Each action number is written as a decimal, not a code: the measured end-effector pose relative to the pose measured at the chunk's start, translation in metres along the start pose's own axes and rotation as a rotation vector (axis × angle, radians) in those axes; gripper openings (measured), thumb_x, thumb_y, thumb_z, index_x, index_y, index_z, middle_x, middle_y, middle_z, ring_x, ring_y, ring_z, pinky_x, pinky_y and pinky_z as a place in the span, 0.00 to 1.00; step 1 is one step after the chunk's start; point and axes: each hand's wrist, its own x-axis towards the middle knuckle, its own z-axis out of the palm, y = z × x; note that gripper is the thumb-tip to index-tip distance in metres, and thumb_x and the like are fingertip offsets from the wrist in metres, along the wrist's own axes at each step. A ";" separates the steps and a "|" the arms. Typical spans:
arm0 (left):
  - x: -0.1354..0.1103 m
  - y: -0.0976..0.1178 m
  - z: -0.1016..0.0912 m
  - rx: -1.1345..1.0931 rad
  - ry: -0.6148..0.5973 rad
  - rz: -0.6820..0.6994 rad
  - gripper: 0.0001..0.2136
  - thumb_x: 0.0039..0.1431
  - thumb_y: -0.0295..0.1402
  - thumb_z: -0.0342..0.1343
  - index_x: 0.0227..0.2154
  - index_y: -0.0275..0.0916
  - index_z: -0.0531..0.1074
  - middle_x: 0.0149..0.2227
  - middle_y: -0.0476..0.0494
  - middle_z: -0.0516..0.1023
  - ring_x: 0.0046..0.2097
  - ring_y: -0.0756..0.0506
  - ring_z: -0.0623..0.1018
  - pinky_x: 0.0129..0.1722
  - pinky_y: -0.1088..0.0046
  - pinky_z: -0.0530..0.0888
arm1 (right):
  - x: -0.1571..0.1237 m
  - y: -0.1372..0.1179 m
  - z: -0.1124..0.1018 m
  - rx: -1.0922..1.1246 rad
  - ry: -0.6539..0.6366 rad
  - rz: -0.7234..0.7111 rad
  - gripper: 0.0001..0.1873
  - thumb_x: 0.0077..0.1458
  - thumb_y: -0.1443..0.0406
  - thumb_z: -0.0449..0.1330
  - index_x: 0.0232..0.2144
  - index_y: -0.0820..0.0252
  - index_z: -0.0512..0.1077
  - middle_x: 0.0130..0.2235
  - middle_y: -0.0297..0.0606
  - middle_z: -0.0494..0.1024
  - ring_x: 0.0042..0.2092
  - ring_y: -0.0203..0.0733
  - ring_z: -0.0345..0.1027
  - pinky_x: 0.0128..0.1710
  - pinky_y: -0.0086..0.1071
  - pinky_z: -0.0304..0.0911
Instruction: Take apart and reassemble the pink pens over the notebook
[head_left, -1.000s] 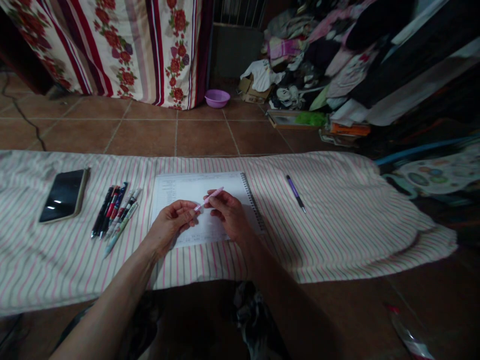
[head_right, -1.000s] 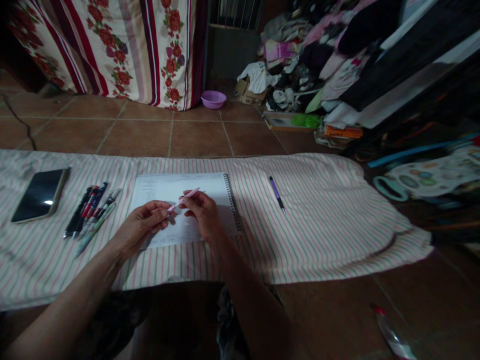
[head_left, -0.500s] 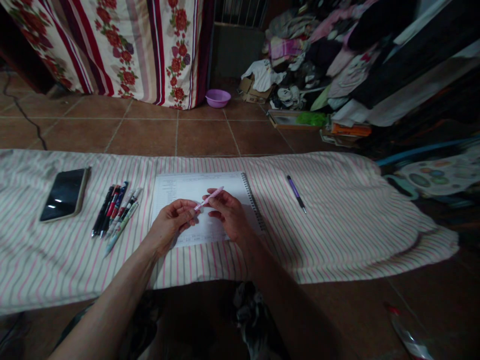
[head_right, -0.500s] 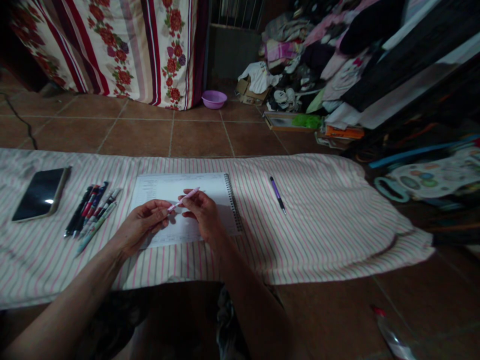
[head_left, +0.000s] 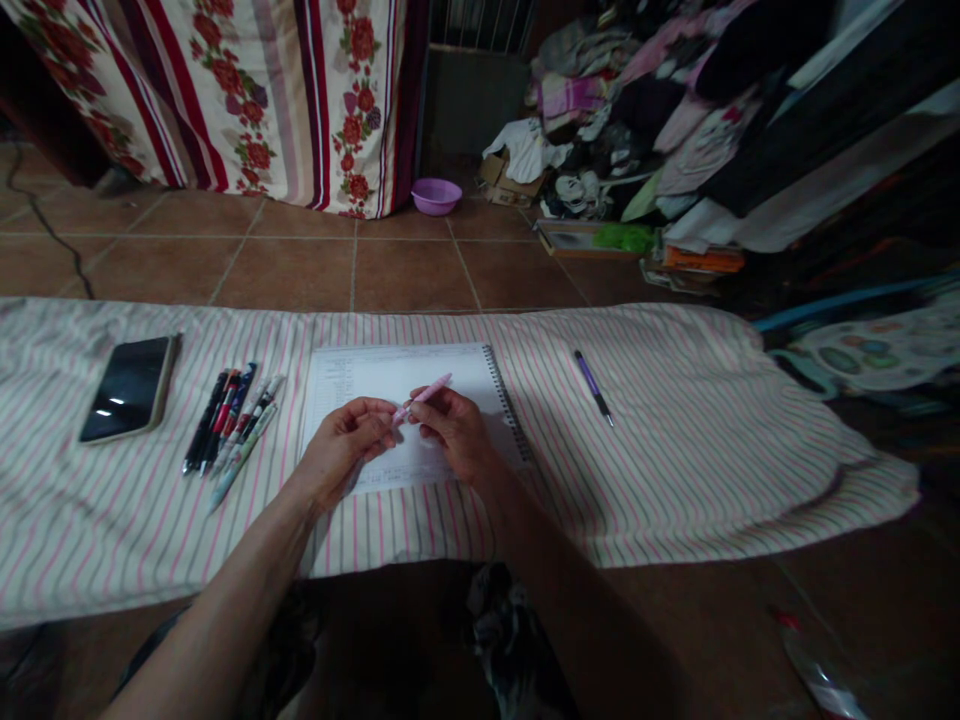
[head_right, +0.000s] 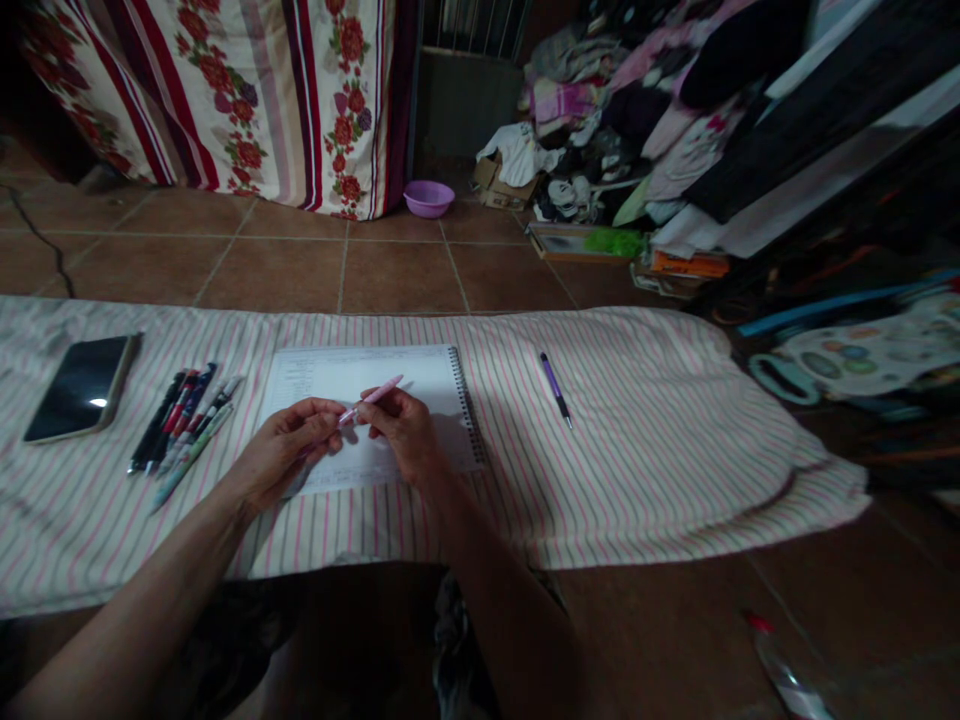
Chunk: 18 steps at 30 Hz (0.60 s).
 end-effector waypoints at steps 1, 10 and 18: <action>0.000 0.000 0.000 -0.004 0.006 -0.004 0.10 0.44 0.32 0.64 0.30 0.32 0.74 0.22 0.45 0.75 0.24 0.53 0.71 0.21 0.80 0.62 | 0.000 0.000 0.000 0.004 -0.002 -0.004 0.10 0.39 0.63 0.66 0.28 0.58 0.73 0.26 0.31 0.75 0.27 0.32 0.66 0.26 0.27 0.58; -0.001 0.003 0.001 -0.013 0.022 -0.040 0.09 0.48 0.34 0.60 0.28 0.30 0.73 0.27 0.38 0.78 0.27 0.49 0.74 0.25 0.77 0.66 | 0.000 0.003 0.003 0.058 0.027 -0.038 0.11 0.38 0.63 0.67 0.27 0.57 0.72 0.24 0.29 0.73 0.26 0.31 0.64 0.30 0.29 0.62; -0.002 0.004 0.003 -0.001 0.037 -0.045 0.10 0.49 0.35 0.59 0.27 0.30 0.73 0.23 0.39 0.77 0.24 0.50 0.72 0.21 0.78 0.62 | 0.001 0.004 0.003 0.063 0.058 -0.043 0.11 0.38 0.63 0.67 0.27 0.58 0.72 0.25 0.29 0.73 0.26 0.31 0.65 0.30 0.29 0.63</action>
